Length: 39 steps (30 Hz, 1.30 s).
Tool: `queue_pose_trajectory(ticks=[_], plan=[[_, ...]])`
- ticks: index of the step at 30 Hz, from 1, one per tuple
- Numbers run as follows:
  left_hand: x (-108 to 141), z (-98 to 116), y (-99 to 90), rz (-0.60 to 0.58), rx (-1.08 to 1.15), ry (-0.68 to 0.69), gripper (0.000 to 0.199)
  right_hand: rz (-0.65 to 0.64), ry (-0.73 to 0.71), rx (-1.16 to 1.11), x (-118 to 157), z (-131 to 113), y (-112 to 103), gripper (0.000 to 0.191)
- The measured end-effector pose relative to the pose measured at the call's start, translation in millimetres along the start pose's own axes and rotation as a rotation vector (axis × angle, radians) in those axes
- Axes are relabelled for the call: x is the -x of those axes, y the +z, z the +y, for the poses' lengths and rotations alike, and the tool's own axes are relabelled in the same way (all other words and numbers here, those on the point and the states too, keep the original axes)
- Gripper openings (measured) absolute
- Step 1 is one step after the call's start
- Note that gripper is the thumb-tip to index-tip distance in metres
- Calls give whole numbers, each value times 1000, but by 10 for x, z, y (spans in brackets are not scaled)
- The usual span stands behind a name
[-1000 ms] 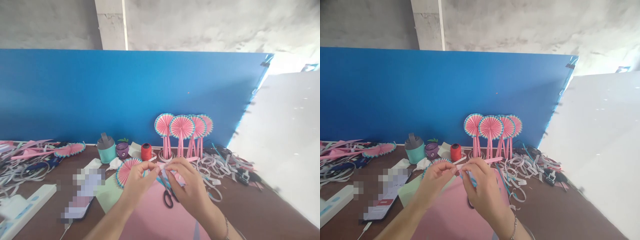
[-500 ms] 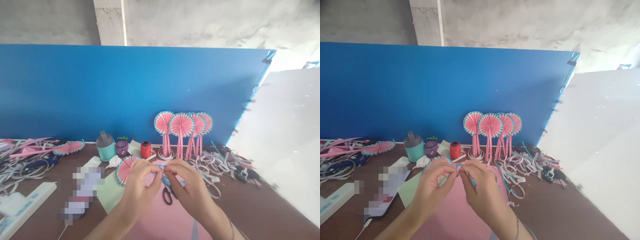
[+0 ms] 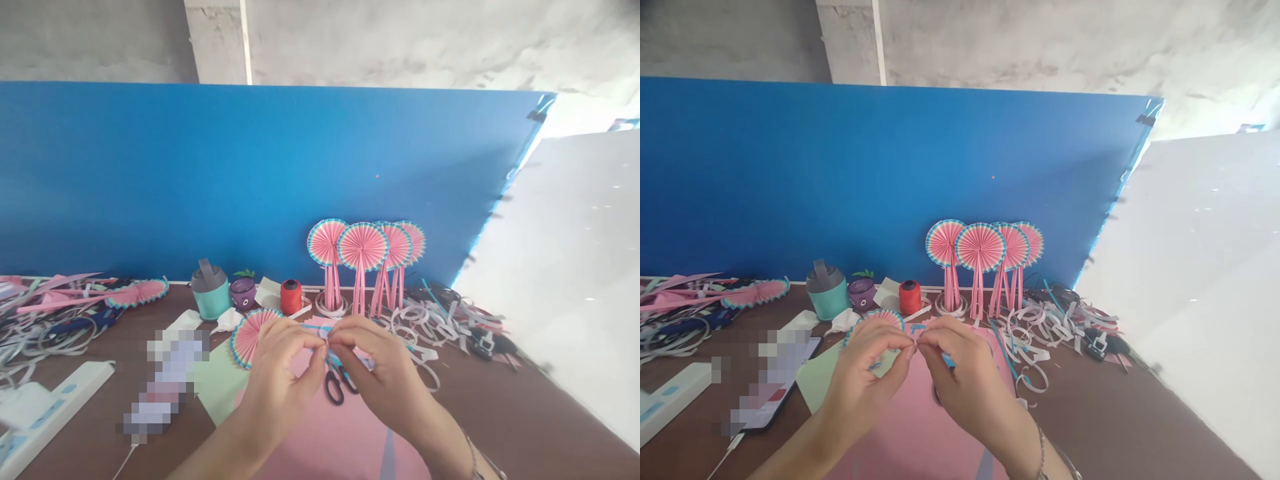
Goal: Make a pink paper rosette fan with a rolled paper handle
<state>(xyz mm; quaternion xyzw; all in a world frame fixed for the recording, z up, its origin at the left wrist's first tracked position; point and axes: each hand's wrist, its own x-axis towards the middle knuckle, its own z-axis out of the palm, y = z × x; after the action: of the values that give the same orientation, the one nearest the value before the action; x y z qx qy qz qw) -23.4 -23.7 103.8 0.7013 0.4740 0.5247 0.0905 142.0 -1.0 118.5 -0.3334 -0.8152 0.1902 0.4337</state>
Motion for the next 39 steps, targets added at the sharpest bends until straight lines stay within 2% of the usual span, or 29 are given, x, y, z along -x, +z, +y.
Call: queue_pose_trajectory(ticks=[11, 20, 28, 32, 39], plan=[[2, 66, -11, 38, -18, 137, 17, -26, -60, -45, 1, -11, -39, 22], [4, 62, -11, 71, -41, 152, 16, 65, -124, 0, 11, -29, 31, 18], [1, 56, -21, 60, -33, 169, 16, 60, -124, -48, -18, -76, -16, 21], [2, 69, -33, 59, -41, 186, 15, 41, -76, -79, -12, -74, -25, 21], [-12, 85, -60, 0, -134, 300, 15, -67, 90, -82, 2, -54, -72, 24]])
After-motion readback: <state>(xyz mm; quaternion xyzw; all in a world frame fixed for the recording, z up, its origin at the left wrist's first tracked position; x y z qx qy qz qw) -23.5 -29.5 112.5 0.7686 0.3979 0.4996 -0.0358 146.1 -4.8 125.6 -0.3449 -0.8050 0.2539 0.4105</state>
